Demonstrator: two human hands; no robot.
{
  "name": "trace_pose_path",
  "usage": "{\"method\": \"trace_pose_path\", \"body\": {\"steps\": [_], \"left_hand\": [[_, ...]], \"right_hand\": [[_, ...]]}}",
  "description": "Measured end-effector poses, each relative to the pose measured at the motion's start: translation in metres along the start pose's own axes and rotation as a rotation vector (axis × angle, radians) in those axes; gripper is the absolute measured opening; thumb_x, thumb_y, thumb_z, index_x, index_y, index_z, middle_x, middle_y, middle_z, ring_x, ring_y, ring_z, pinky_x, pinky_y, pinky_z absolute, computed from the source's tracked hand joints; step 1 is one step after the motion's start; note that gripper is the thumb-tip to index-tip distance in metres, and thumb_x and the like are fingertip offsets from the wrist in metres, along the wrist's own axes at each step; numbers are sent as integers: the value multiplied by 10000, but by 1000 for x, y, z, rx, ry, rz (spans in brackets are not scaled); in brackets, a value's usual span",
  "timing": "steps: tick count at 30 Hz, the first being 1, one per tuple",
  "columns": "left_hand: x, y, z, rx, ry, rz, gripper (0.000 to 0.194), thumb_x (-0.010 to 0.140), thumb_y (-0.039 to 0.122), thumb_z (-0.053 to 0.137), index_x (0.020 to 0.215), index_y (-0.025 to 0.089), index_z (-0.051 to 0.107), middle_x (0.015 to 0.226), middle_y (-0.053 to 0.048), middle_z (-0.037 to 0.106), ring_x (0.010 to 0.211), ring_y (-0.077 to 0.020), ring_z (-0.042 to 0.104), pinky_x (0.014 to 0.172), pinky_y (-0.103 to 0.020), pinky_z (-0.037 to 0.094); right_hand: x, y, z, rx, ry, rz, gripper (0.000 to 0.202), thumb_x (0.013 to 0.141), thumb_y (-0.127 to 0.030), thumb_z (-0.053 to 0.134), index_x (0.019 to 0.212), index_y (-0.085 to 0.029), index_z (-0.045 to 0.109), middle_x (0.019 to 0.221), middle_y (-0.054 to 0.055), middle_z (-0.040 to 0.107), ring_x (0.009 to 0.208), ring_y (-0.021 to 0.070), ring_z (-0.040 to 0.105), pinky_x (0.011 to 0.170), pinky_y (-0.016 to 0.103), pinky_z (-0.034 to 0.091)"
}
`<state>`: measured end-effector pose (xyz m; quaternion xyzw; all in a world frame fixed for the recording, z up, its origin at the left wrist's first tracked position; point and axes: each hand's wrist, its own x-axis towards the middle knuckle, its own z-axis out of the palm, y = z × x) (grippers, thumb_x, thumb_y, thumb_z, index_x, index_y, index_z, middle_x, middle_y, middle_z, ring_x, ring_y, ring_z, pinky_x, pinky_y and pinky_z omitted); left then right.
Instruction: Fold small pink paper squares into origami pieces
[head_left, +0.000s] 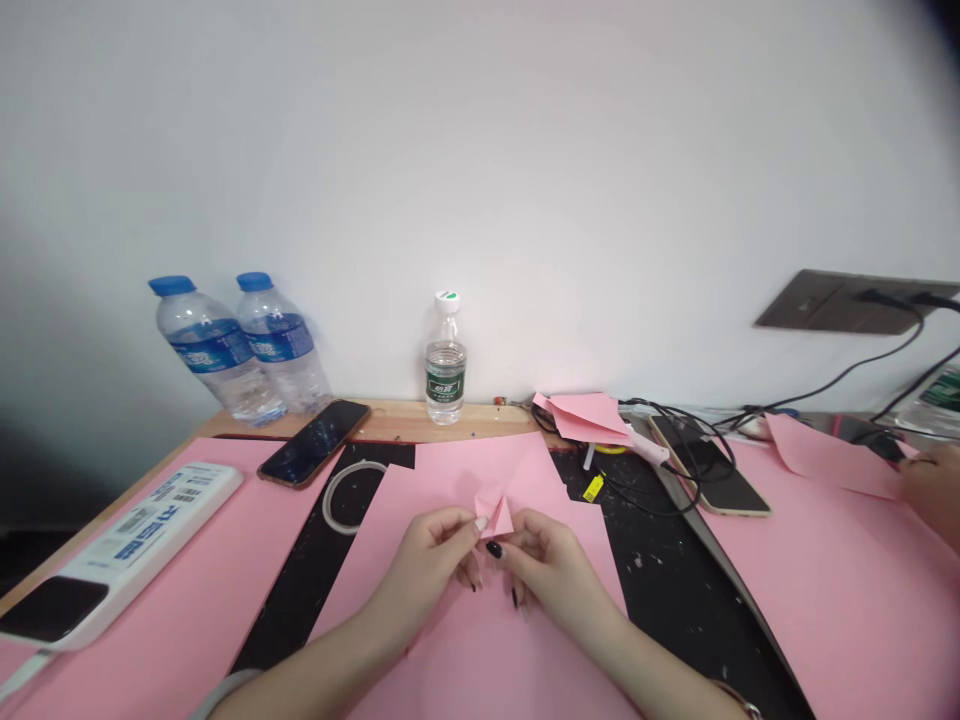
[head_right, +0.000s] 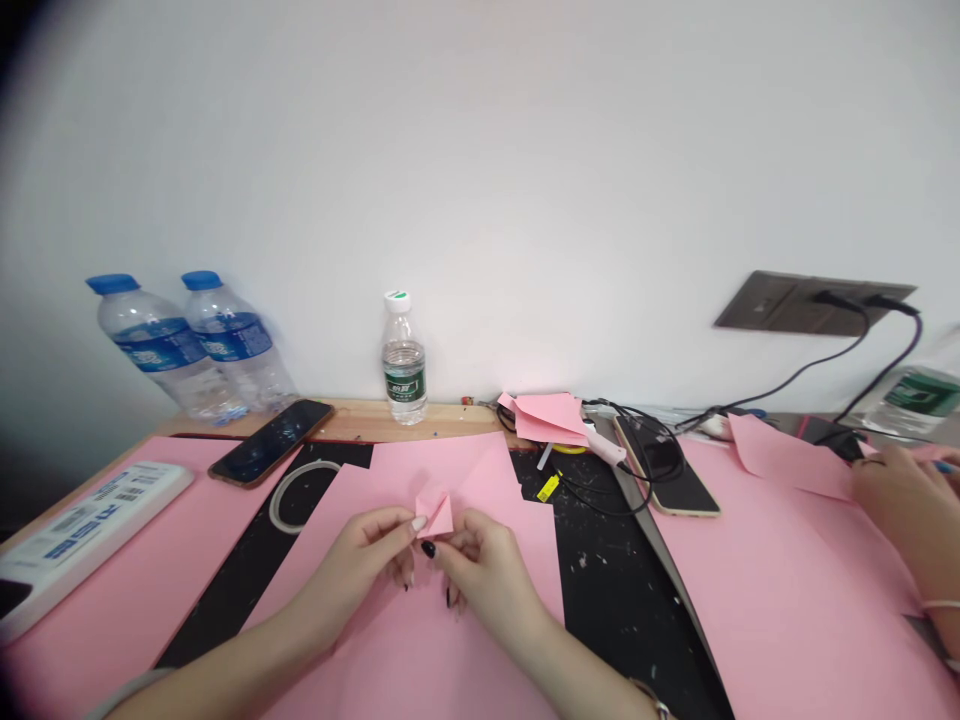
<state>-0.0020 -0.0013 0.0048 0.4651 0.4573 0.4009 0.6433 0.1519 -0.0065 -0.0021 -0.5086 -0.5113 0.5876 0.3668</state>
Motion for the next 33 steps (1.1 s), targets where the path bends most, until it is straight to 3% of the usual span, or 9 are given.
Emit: {"method": "trace_pose_path", "body": {"steps": [7,17,20,23,25,29,33], "left_hand": [[2,-1,1,-1,6,14,258,791,379,558,642,169,574,491,37,510,462,-124,489,508,-240,389],[2,-1,3,109,-57,-14,247,778,346,574,636,146,605,519,7,559,511,-131,525,542,-244,413],[1,-1,3,62,-43,-7,218,768,352,603,853,151,607,702,-7,603,505,-117,546,520,-247,437],[2,-1,0,-23,38,35,368,789,409,585,1084,205,502,1000,-55,597,483,-94,554,451,-240,438],[4,-1,-3,-30,67,71,395,803,422,572,1129,216,482,1105,-78,577,496,-85,551,438,-229,429],[7,0,-7,29,89,91,306,786,353,614,1021,159,598,926,-53,650,582,-102,554,532,-222,446],[7,-1,-7,40,63,52,242,755,285,640,955,149,646,825,-37,675,636,-131,581,553,-225,451]], "right_hand": [[2,0,-4,74,-38,-69,224,762,-358,590,679,-186,473,474,-77,501,330,67,415,353,190,320],[1,-2,-6,167,13,-69,217,821,-386,542,753,-181,524,491,-65,483,366,70,390,384,191,283],[1,-3,-7,161,76,-74,202,829,-364,528,733,-187,508,513,-48,517,379,82,425,386,198,295],[1,-5,-8,87,126,-91,176,816,-277,528,670,-181,508,531,-27,545,420,97,472,419,209,338],[1,-5,-9,43,121,-86,163,792,-196,517,631,-175,509,529,-17,556,444,101,489,446,213,361],[0,-5,-8,40,87,-86,151,783,-143,479,637,-179,494,516,-24,558,449,94,484,461,206,363],[1,-3,-7,98,93,-107,83,818,-226,497,744,-189,485,506,-47,552,430,90,474,439,196,339]]}}
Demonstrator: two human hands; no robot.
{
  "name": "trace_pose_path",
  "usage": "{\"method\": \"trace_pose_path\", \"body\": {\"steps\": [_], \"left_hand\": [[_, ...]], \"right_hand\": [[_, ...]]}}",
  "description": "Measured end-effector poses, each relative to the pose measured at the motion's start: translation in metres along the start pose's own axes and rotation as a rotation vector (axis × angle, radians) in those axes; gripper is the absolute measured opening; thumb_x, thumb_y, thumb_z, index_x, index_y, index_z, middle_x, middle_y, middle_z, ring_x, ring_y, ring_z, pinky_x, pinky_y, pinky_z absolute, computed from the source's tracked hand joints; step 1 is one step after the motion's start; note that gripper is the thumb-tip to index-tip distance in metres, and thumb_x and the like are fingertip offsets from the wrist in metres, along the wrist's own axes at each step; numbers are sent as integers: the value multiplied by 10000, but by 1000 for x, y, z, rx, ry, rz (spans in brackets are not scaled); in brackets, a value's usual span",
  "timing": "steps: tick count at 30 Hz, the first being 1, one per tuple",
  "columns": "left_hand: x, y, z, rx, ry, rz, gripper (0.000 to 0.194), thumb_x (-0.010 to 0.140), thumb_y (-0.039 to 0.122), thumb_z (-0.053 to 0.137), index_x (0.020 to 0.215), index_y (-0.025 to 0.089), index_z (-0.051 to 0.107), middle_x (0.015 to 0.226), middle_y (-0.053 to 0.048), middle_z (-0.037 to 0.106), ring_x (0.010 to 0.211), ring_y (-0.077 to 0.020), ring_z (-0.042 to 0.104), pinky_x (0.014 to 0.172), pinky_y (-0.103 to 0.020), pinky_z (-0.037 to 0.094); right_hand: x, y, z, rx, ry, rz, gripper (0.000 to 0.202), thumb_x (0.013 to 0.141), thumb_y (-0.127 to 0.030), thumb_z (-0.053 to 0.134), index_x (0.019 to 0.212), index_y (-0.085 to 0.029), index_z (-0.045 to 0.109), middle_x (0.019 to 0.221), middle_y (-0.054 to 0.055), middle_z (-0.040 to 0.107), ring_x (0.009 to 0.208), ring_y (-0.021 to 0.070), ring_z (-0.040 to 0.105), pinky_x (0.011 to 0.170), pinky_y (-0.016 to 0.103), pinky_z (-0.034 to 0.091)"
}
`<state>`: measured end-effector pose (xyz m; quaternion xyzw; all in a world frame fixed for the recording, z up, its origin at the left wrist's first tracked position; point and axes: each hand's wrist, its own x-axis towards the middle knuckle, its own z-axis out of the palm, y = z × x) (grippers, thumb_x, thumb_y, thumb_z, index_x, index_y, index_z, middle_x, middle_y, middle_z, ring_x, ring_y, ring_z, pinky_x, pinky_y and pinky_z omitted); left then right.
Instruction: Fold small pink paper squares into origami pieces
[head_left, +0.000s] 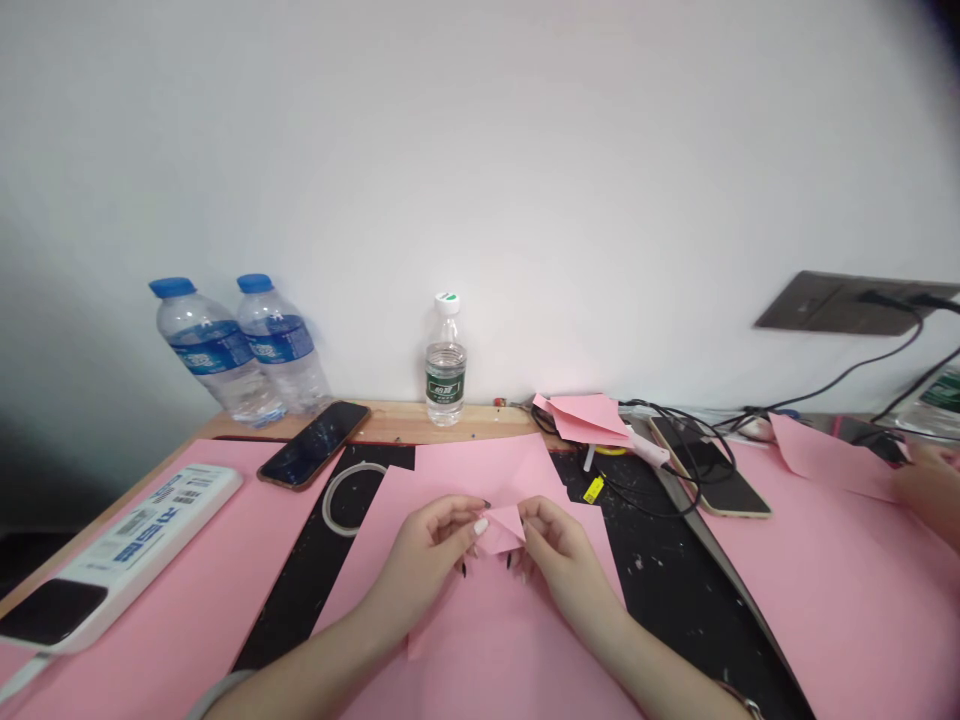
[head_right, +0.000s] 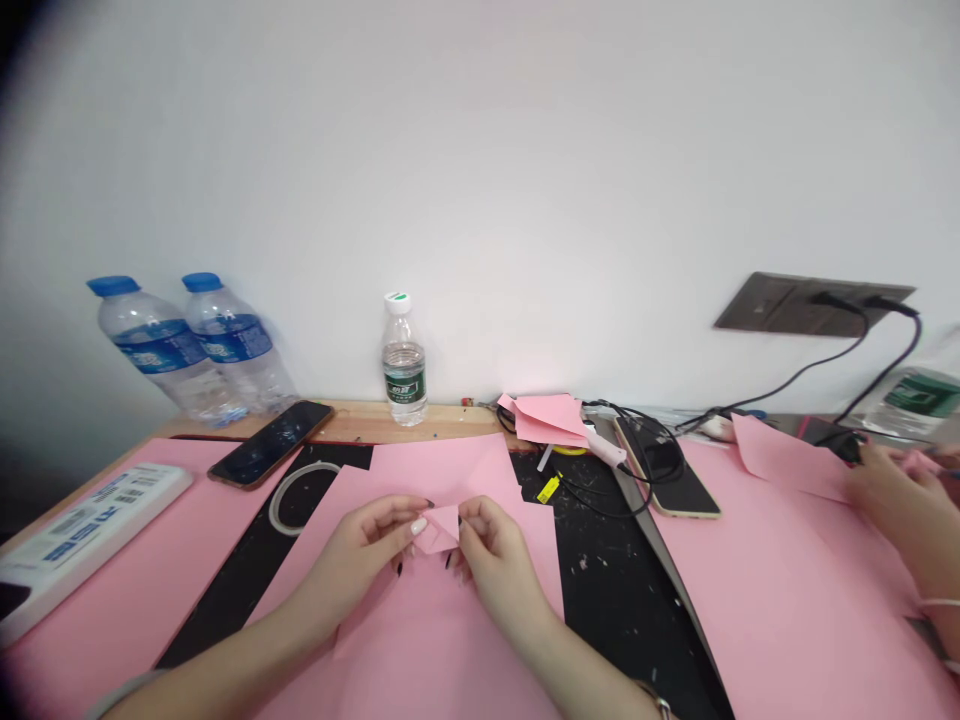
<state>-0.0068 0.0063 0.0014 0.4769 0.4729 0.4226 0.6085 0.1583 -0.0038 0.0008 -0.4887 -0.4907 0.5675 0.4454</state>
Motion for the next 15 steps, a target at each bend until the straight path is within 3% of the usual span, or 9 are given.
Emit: {"method": "trace_pose_path", "body": {"steps": [4,8,12,15], "left_hand": [[0,-3,1,-8,-38,-29,212,723,261,672,900,146,653,748,-23,671,576,-128,588,519,-227,451],[2,-3,1,-73,-16,-45,211,717,261,680,890,151,630,745,-22,674,560,-133,612,537,-246,486],[1,-1,2,-166,-35,-82,272,709,272,685,938,162,588,810,-39,677,649,-173,657,638,-310,535],[-2,1,3,-142,-47,-77,316,689,279,700,956,162,578,869,-55,665,676,-181,657,610,-297,530]], "right_hand": [[0,3,0,17,8,28,178,828,-349,527,867,-176,510,429,-65,530,349,82,433,384,185,293],[-1,-1,0,91,-33,36,268,817,-388,547,948,-155,533,484,-35,585,376,91,484,397,190,339],[0,-1,1,73,-84,26,233,794,-348,593,909,-148,557,514,-36,573,402,93,495,415,201,374],[2,1,1,62,-43,14,173,790,-270,579,920,-161,549,481,-79,497,368,81,450,398,197,345]]}}
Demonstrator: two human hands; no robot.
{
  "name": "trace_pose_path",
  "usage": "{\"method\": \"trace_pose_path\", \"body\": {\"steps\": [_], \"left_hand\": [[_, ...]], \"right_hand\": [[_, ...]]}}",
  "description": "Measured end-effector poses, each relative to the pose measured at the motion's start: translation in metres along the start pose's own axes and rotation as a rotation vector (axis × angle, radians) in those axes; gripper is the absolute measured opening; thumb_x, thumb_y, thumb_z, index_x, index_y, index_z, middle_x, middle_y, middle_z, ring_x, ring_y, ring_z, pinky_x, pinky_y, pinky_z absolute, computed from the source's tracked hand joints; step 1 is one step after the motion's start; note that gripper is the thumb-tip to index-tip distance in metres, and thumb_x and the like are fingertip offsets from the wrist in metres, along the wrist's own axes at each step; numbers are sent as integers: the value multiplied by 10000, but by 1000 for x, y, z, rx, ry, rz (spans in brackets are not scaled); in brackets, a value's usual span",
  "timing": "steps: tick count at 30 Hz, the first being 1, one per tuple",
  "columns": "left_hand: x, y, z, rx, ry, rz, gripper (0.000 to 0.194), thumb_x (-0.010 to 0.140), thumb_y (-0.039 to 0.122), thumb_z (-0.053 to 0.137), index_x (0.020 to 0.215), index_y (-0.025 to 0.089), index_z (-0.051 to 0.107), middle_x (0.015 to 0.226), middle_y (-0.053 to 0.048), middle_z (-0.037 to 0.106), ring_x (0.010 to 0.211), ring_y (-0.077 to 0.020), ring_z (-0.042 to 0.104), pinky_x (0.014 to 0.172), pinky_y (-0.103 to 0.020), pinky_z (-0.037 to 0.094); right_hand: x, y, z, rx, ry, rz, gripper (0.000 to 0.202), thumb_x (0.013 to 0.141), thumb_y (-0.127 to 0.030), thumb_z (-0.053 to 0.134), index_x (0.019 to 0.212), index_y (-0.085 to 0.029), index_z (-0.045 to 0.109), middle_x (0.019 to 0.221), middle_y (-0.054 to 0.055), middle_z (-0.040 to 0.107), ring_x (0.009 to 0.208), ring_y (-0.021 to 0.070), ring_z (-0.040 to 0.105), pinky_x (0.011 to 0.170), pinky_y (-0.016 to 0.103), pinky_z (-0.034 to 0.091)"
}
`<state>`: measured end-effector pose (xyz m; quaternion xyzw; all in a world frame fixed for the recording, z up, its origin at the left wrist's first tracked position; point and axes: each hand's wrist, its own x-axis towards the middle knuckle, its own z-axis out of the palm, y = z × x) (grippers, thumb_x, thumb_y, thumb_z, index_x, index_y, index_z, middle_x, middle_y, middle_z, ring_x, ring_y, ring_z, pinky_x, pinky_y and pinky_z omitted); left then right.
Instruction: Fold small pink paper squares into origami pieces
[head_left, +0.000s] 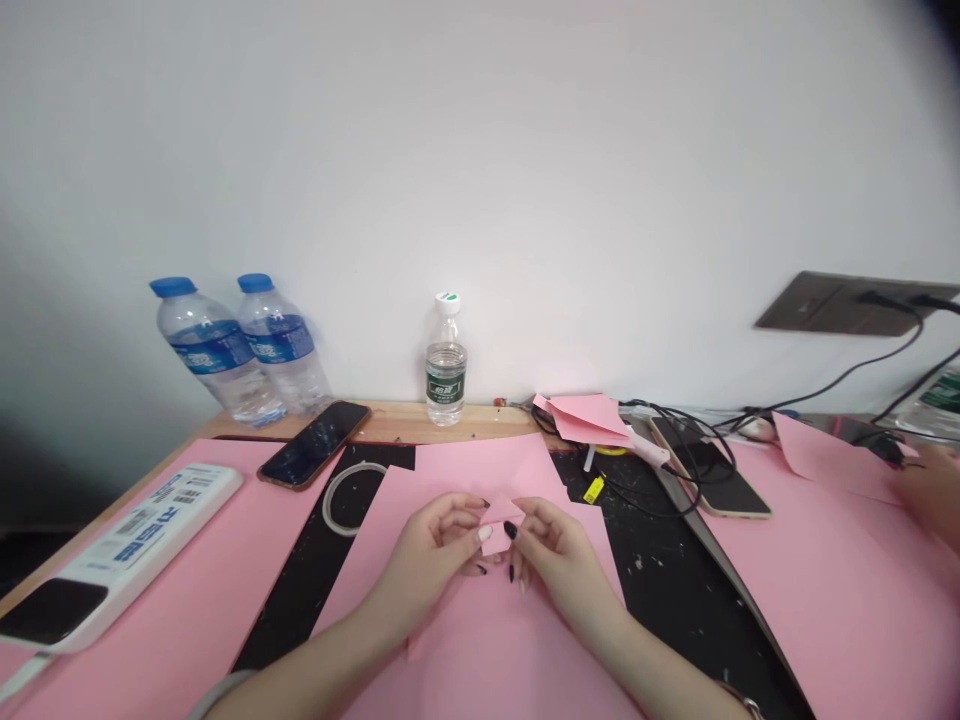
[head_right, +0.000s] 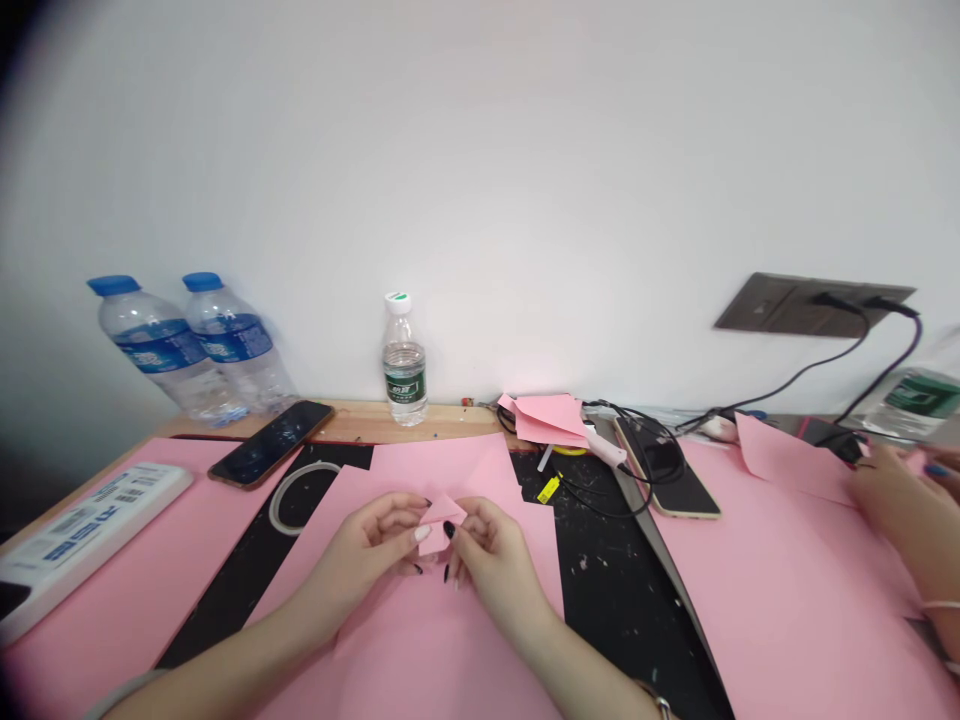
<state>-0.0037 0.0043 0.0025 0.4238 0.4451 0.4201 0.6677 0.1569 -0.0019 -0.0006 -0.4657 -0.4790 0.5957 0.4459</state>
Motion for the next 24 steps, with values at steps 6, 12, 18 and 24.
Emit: {"method": "trace_pose_path", "body": {"steps": [6,12,18,24], "left_hand": [[-2,-3,0,71,-52,35,304,793,386,592,979,145,576,670,-19,631,570,-137,585,473,-210,426],[1,-3,-3,99,-30,52,144,777,286,631,787,147,593,585,24,592,502,-91,532,486,-187,410],[0,-3,-3,-234,21,0,145,752,263,678,765,169,568,783,-18,685,787,-165,671,727,-258,487],[0,-2,0,-315,47,-39,181,743,300,693,764,154,588,882,-67,709,853,-203,679,745,-281,492]], "right_hand": [[0,0,-4,-54,32,-63,225,813,-235,523,1022,-172,576,583,-64,489,418,64,409,415,195,304],[0,0,-3,-71,-1,-47,324,843,-322,507,1125,-168,551,531,-76,446,400,75,401,404,202,286],[2,-2,-4,72,15,16,330,838,-408,522,1059,-164,490,672,-17,595,447,93,517,398,199,352],[6,2,-4,26,-1,10,254,775,-373,606,908,-171,528,583,-51,569,399,82,495,384,193,361]]}}
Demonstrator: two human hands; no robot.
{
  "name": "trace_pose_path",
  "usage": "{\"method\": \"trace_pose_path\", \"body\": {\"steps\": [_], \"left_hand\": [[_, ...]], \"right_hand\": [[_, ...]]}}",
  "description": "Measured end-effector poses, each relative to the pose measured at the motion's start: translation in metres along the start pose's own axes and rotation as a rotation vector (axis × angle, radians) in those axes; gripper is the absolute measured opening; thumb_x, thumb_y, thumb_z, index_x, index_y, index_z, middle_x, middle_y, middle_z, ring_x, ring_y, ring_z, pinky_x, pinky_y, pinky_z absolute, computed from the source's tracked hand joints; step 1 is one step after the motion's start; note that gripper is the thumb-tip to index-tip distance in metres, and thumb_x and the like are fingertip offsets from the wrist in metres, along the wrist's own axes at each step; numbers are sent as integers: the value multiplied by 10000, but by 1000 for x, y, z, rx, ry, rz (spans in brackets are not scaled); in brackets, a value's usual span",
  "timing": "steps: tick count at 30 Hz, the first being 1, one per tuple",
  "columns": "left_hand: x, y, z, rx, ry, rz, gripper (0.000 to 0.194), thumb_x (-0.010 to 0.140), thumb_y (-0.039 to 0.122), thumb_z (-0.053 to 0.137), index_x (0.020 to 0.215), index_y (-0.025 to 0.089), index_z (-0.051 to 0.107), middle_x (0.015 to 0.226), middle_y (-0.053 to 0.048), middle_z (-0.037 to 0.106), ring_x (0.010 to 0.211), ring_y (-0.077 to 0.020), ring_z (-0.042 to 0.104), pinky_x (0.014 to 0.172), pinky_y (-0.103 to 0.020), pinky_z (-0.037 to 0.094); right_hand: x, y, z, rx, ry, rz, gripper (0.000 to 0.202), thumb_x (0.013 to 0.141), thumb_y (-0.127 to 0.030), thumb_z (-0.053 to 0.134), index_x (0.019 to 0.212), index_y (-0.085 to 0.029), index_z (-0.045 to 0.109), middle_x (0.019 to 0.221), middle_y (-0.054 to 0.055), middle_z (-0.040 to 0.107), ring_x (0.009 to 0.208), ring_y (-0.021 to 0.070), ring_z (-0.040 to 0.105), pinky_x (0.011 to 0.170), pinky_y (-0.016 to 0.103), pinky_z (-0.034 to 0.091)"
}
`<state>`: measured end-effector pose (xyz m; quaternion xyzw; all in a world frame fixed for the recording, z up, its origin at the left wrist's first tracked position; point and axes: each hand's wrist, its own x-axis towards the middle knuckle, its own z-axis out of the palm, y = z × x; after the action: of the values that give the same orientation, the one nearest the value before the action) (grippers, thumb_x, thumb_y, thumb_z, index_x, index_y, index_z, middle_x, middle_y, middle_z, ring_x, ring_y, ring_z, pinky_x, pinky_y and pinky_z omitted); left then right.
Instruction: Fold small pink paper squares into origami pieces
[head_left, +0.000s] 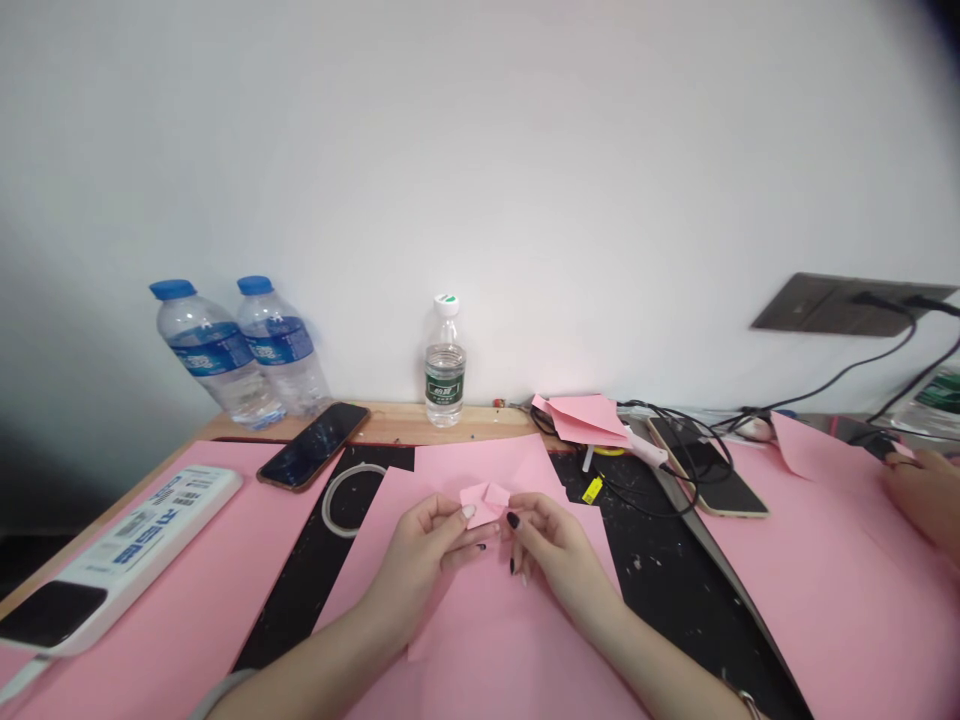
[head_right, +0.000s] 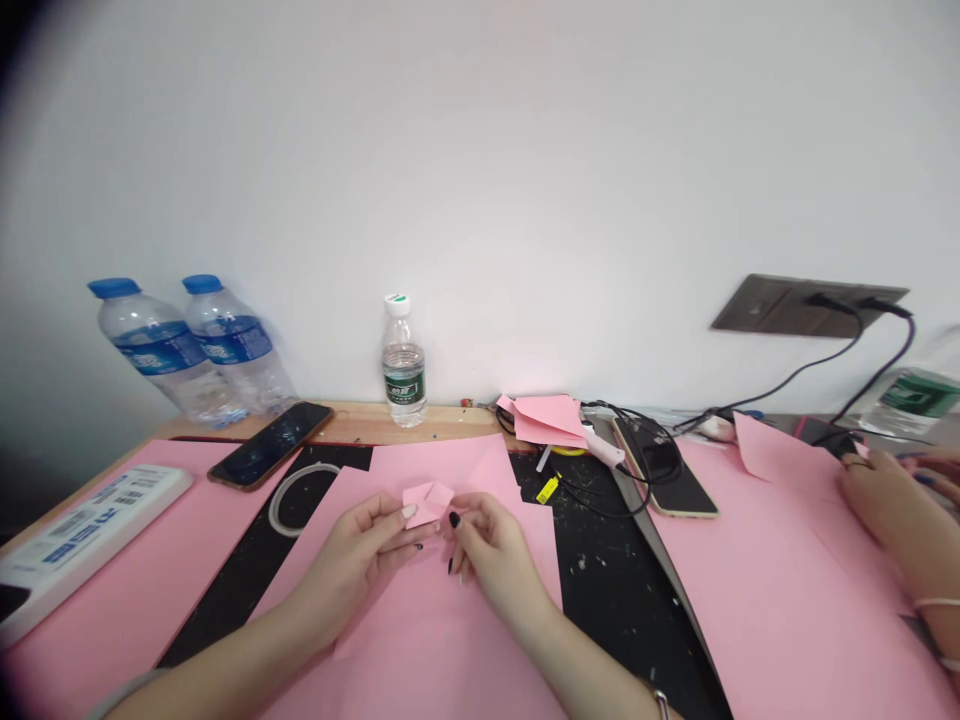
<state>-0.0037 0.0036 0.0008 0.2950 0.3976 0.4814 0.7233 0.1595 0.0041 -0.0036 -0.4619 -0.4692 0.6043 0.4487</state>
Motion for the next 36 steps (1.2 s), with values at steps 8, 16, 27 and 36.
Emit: {"method": "trace_pose_path", "body": {"steps": [8,16,27,36], "left_hand": [[-7,3,9,244,8,25,269,702,373,706,626,160,560,667,-32,692,734,-222,688,743,-346,523],[-8,1,9,348,8,41,270,708,414,685,654,164,597,692,-42,701,744,-225,684,727,-337,525],[-7,3,9,323,15,48,252,738,407,658,701,173,572,701,-26,694,721,-208,682,709,-325,519],[-6,2,8,305,3,32,272,741,422,645,706,180,526,732,-13,652,719,-196,672,689,-305,502]], "right_hand": [[-2,-3,1,-44,-68,40,342,789,-482,566,657,-173,501,526,-15,613,353,80,471,371,199,321],[-1,-2,0,-21,-71,61,342,785,-489,563,668,-173,506,521,-14,610,335,79,464,361,195,302],[-2,-3,0,-8,-60,66,333,793,-482,564,710,-161,526,550,-6,610,362,88,487,366,197,330],[-3,-9,-4,-89,82,-100,284,780,-295,585,1046,-192,583,728,17,637,530,139,562,471,250,459]]}}
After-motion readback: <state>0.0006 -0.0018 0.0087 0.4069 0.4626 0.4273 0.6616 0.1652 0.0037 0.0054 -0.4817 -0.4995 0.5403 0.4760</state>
